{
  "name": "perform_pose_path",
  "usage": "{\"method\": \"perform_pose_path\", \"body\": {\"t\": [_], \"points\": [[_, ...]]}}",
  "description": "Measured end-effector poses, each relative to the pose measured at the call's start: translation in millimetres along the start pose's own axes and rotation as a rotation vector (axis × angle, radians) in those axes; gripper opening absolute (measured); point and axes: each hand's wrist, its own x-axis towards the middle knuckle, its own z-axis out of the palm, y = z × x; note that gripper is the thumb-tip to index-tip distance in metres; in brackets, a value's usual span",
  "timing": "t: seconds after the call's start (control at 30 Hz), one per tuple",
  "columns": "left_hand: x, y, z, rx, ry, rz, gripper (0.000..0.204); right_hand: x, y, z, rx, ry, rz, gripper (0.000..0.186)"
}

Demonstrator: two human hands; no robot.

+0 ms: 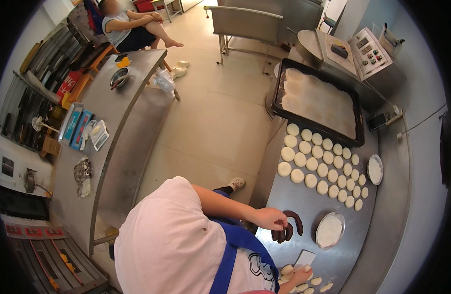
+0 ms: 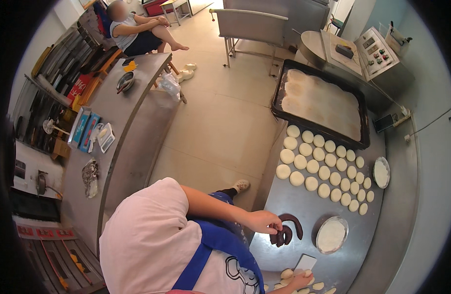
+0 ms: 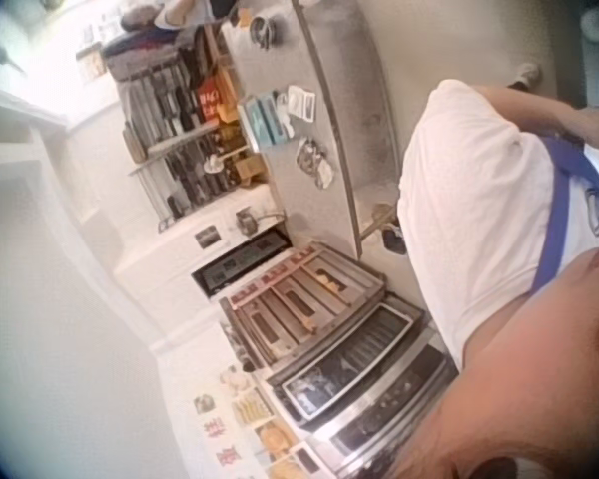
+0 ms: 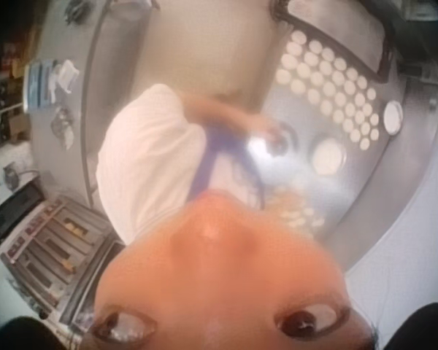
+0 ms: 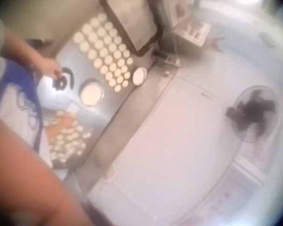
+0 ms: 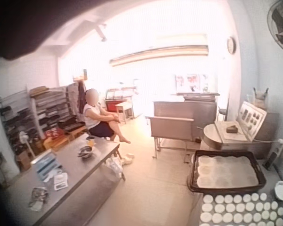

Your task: The person shapes dough pieces into round and elongated forms, dips them into flour, and places some onto a long brown strip of dough.

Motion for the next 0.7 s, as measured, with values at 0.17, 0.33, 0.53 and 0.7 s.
{"method": "perform_pose_path", "body": {"t": [0.17, 0.33, 0.53, 0.7], "points": [[-26.6, -12.4, 1.7, -0.097, 0.001, -0.087, 0.030, 9.4, -9.3, -9.9, 0.856, 0.089, 0.443, 0.040], [-29.6, -24.3, 5.3, -0.304, -0.005, -0.200, 0.031, 9.6, -61.9, -6.5, 1.032, 0.031, 0.522, 0.035], [22.9, -24.5, 33.3, -0.800, 0.030, -0.292, 0.036, -79.2, -281.2, 25.9, 1.025, -0.370, 0.063, 0.041], [30.0, -7.4, 16.2, -0.975, 0.168, -0.334, 0.053, -100.8, -345.6, 61.1, 0.686, -0.431, -0.571, 0.055]]}}
